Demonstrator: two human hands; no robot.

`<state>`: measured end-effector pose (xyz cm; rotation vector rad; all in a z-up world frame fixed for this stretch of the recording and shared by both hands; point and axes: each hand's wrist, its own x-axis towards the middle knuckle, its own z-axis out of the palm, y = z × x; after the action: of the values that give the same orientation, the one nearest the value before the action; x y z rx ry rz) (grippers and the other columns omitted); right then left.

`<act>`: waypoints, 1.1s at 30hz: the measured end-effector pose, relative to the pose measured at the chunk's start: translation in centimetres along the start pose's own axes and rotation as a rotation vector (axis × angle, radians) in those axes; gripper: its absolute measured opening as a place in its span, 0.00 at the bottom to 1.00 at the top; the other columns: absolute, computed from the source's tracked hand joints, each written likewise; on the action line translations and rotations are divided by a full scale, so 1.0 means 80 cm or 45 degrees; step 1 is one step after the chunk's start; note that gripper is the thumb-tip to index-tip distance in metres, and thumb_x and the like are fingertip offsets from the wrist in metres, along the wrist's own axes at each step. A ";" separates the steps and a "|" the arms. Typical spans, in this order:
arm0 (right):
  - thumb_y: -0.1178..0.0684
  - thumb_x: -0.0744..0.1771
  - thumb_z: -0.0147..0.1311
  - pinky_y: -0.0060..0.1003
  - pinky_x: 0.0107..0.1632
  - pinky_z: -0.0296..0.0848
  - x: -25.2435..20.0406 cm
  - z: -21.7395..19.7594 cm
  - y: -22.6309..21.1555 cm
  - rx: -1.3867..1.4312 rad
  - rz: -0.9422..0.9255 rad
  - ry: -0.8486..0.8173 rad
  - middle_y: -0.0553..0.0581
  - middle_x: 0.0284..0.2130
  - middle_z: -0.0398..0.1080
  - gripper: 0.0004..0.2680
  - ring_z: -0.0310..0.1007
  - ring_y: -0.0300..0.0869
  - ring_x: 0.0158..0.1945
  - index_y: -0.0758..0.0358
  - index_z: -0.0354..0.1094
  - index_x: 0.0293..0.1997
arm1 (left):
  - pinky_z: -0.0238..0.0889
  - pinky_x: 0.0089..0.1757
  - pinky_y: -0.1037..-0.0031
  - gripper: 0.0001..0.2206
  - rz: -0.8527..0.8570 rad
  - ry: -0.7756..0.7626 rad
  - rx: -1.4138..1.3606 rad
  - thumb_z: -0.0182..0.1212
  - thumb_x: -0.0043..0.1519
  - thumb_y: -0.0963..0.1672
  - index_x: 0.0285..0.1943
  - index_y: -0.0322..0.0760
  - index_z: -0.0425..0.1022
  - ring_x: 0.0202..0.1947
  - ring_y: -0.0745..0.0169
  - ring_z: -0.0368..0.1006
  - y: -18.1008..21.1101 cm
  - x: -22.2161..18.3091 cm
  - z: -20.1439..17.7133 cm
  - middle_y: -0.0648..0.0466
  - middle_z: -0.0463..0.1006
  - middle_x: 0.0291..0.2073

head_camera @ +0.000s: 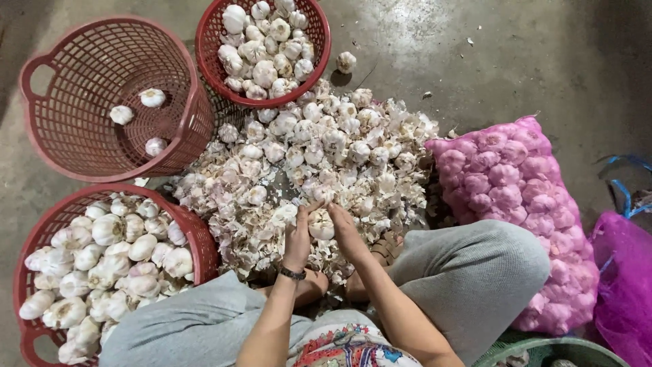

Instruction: Peeling the outer skin from garlic bulbs by hand and sorting them into baskets

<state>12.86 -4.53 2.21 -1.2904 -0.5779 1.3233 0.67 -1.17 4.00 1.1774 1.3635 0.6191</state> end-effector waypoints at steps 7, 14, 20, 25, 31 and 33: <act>0.46 0.72 0.42 0.54 0.69 0.56 0.009 -0.003 0.015 0.051 -0.019 0.014 0.71 0.56 0.67 0.17 0.62 0.55 0.64 0.71 0.68 0.59 | 0.69 0.49 0.60 0.30 0.224 -0.233 -0.146 0.44 0.66 0.58 0.69 0.40 0.69 0.40 0.53 0.73 0.000 0.003 -0.004 0.30 0.73 0.55; 0.47 0.72 0.50 0.24 0.30 0.66 -0.001 0.019 -0.037 0.087 -0.096 0.181 0.46 0.21 0.65 0.12 0.65 0.32 0.25 0.59 0.70 0.30 | 0.59 0.58 0.50 0.29 0.189 -0.206 -0.575 0.38 0.68 0.57 0.74 0.41 0.61 0.56 0.36 0.65 0.049 -0.026 0.011 0.30 0.67 0.56; 0.42 0.70 0.45 0.50 0.40 0.70 0.012 0.007 -0.002 -0.616 -0.266 -0.074 0.70 0.28 0.72 0.14 0.73 0.51 0.36 0.62 0.70 0.39 | 0.63 0.51 0.65 0.22 0.242 0.016 -0.495 0.44 0.71 0.51 0.71 0.40 0.62 0.48 0.56 0.69 0.031 -0.012 0.010 0.40 0.74 0.53; 0.43 0.71 0.47 0.35 0.38 0.72 0.009 0.004 0.012 -0.257 -0.134 -0.030 0.52 0.25 0.69 0.13 0.67 0.37 0.32 0.60 0.73 0.40 | 0.66 0.47 0.69 0.23 0.180 -0.014 -0.561 0.40 0.71 0.53 0.71 0.41 0.62 0.41 0.60 0.68 0.018 -0.010 0.012 0.47 0.73 0.42; 0.47 0.72 0.46 0.25 0.25 0.67 0.021 0.016 0.001 0.196 -0.045 0.209 0.47 0.17 0.67 0.14 0.66 0.31 0.20 0.62 0.72 0.33 | 0.61 0.58 0.56 0.22 0.245 -0.120 -0.679 0.44 0.70 0.51 0.70 0.39 0.63 0.58 0.48 0.65 0.007 -0.011 0.020 0.40 0.68 0.59; 0.44 0.71 0.49 0.25 0.26 0.69 0.044 -0.007 0.045 0.313 0.043 0.336 0.47 0.19 0.69 0.13 0.68 0.31 0.21 0.62 0.71 0.34 | 0.62 0.58 0.63 0.22 0.266 -0.095 -0.675 0.47 0.70 0.51 0.69 0.41 0.65 0.60 0.57 0.64 0.005 -0.006 0.019 0.46 0.67 0.62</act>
<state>12.86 -2.38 -2.39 -1.2485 -0.2033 1.1854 2.13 -1.87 4.28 0.9000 0.9353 1.0045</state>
